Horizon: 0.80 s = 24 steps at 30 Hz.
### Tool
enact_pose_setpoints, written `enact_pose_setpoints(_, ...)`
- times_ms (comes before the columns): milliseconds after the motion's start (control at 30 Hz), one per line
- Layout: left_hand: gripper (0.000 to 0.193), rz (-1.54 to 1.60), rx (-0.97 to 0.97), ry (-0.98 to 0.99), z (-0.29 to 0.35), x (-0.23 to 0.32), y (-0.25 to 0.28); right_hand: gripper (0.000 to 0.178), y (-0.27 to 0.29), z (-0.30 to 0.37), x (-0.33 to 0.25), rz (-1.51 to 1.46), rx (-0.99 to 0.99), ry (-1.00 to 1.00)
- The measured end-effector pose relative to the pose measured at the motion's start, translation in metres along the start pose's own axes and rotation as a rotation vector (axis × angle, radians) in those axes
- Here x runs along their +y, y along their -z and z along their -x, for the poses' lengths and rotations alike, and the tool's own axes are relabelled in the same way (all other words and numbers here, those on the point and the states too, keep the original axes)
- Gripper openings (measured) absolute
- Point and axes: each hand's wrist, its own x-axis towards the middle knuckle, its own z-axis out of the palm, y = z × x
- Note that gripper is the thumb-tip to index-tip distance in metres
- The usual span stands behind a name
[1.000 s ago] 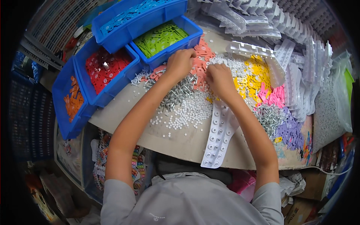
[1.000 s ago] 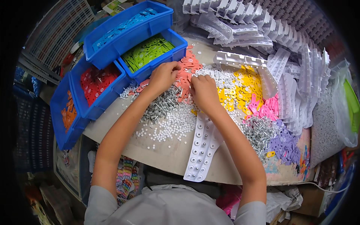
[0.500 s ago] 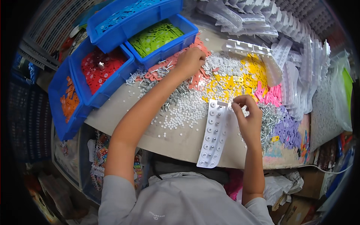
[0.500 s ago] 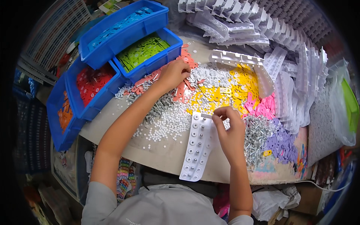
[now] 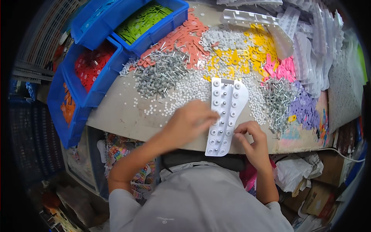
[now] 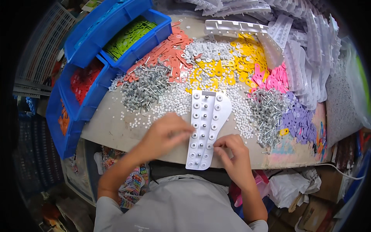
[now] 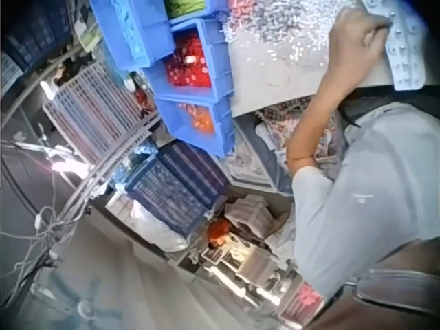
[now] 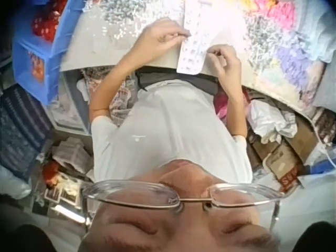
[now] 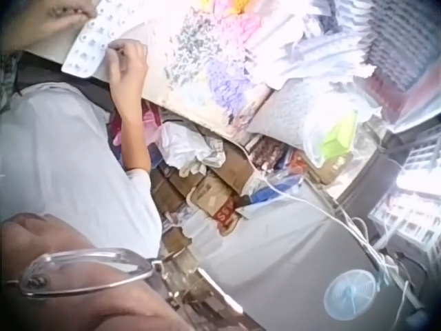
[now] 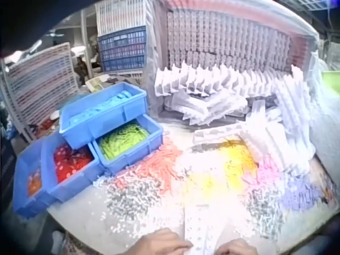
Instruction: Assembling a toy xylophone by placing colorful metal keys and plastic components onto a white frame.
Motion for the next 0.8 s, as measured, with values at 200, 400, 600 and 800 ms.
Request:
enact_pose_setpoints(200, 0.012, 0.053, -0.058, 0.15, 0.041, 0.017, -0.031, 0.01, -0.011, 0.016, 0.0, -0.057, -0.054, -0.073)
enact_pose_setpoints(400, 0.011, 0.022, 0.025, 0.166, 0.054, 0.013, -0.051, 0.011, -0.02, 0.019, -0.002, 0.063, -0.081, 0.015)
enact_pose_setpoints(600, 0.012, 0.044, 0.069, 0.258, 0.056, 0.014, -0.054, 0.014, -0.029, 0.025, 0.004, 0.024, -0.02, 0.003)
enact_pose_setpoints(800, 0.017, -0.165, 0.148, -0.091, 0.061, -0.006, -0.053, 0.018, -0.039, 0.032, 0.019, 0.282, 0.106, 0.279)
